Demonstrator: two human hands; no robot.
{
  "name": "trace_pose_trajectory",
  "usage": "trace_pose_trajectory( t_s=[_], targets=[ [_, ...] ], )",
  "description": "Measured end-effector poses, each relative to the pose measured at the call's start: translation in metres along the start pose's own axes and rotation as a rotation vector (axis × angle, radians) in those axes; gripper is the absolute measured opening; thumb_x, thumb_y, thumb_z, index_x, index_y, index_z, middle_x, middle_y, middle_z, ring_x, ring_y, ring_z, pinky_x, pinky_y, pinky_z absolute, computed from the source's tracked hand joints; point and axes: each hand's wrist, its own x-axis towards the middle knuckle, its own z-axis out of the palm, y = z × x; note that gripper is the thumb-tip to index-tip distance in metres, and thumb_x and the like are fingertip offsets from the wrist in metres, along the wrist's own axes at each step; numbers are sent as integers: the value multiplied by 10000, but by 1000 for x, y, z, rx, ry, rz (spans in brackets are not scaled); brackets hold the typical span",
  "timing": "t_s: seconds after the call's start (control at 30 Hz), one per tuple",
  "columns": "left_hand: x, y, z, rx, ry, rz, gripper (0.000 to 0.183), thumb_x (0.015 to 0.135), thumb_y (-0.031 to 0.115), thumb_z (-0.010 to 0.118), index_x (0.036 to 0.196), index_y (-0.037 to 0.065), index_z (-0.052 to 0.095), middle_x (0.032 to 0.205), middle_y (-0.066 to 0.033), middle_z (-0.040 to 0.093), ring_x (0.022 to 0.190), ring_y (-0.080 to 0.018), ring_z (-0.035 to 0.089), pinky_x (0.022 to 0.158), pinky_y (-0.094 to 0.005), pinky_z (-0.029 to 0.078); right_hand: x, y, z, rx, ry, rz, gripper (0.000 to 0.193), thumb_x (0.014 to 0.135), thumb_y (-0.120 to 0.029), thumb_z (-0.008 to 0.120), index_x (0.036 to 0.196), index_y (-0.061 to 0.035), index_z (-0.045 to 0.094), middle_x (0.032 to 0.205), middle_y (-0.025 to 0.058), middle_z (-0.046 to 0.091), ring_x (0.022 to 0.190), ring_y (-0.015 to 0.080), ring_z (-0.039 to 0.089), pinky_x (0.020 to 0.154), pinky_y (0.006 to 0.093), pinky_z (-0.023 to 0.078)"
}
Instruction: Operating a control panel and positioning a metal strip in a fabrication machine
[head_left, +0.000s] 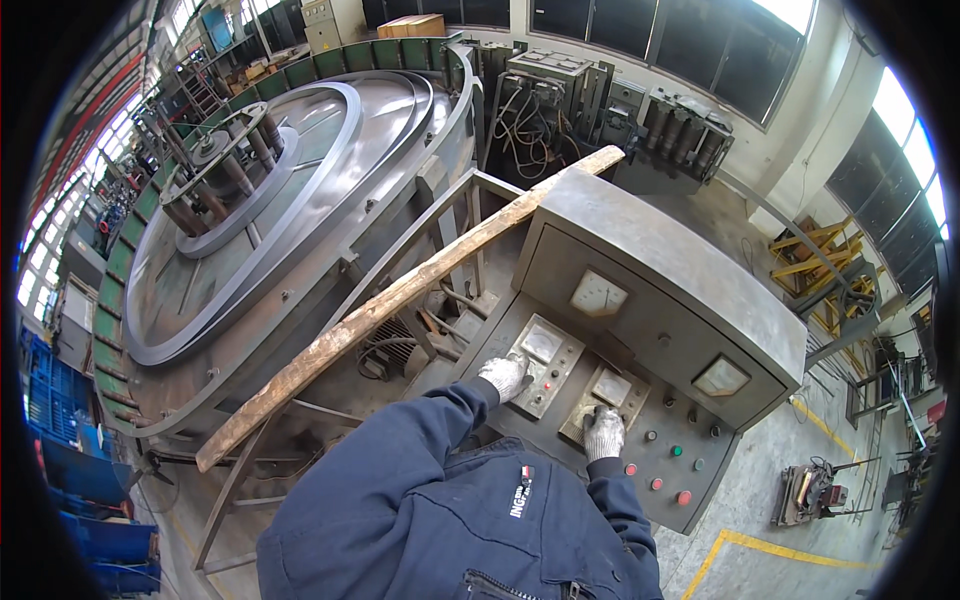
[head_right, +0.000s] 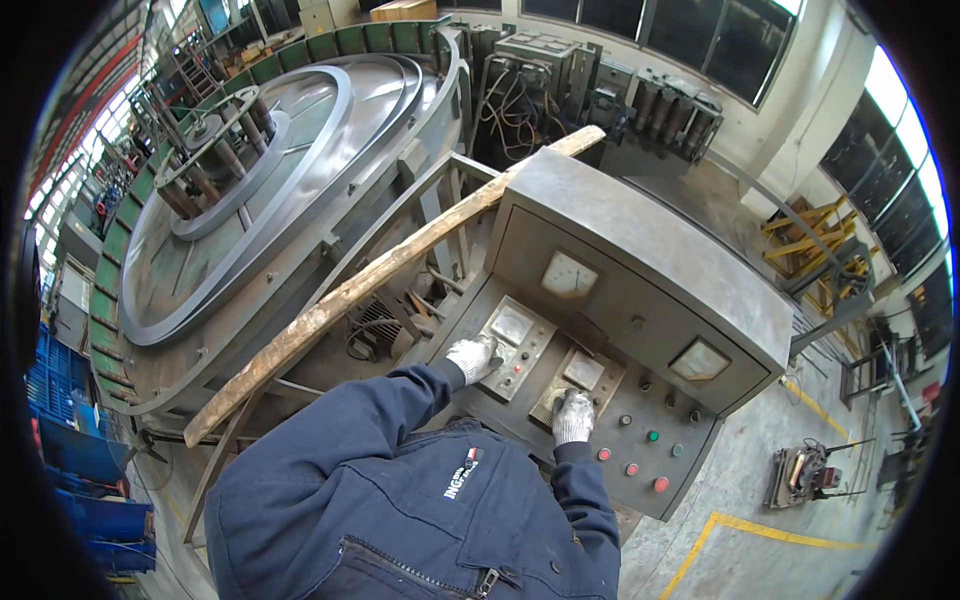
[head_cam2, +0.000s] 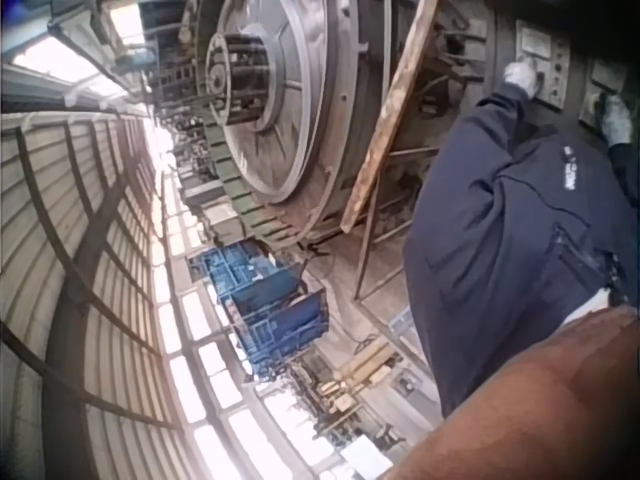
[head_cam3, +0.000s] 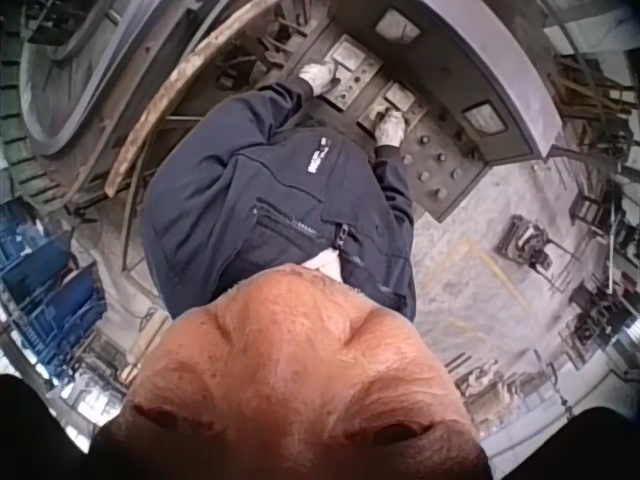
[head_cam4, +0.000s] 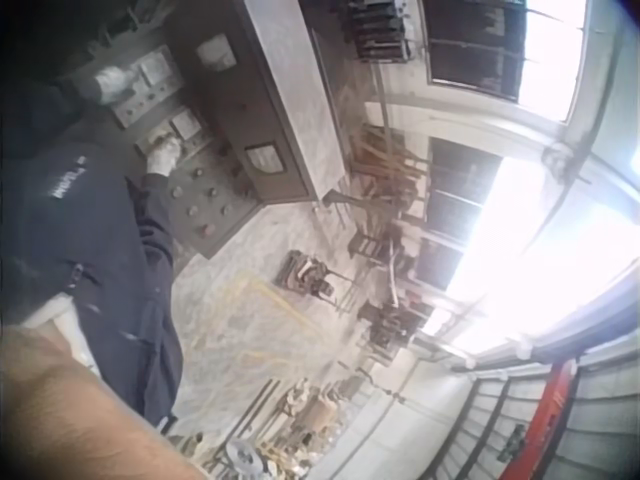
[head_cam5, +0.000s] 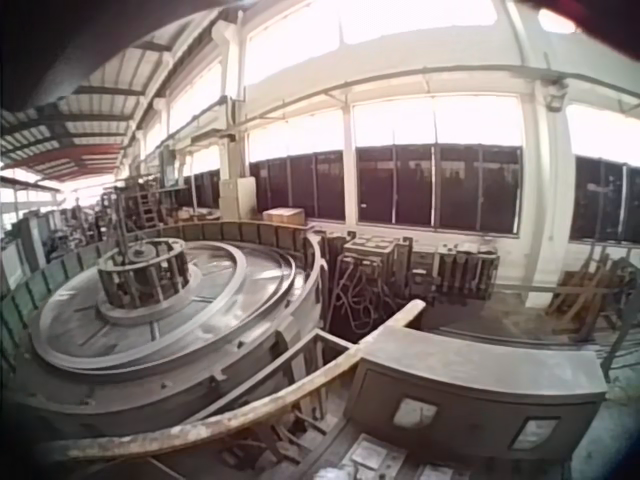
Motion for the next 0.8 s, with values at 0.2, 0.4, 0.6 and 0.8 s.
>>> trace_pose_trajectory(
  t_s=[0.2,0.4,0.6,0.8],
  targets=[
    [2,-2,3,-13,6,15,422,976,396,548,1156,16,578,1094,-269,684,944,-436,696,843,-547,540,1,-1,0,-22,-11,41,297,862,-293,675,977,-21,703,940,232,694,896,391,687,822,491,548],
    [2,-3,6,13,22,12,420,973,399,553,1158,23,584,1095,-264,686,965,-427,695,847,-542,542,5,-3,-3,-18,-53,79,334,868,-328,662,968,-12,704,961,241,707,918,391,695,840,485,554],
    [1,-3,4,-14,32,16,399,961,383,580,1147,31,592,1105,-252,686,971,-427,694,856,-537,541,4,-6,-4,-42,-48,80,320,876,-319,658,958,-13,702,947,234,709,904,383,696,831,482,555],
    [-4,0,-5,-44,9,27,379,951,360,586,1132,27,597,1103,-256,683,982,-428,691,862,-536,540,5,-4,-4,-44,-59,79,316,885,-322,656,965,-19,701,944,228,710,908,375,696,833,479,557]
  ],
)
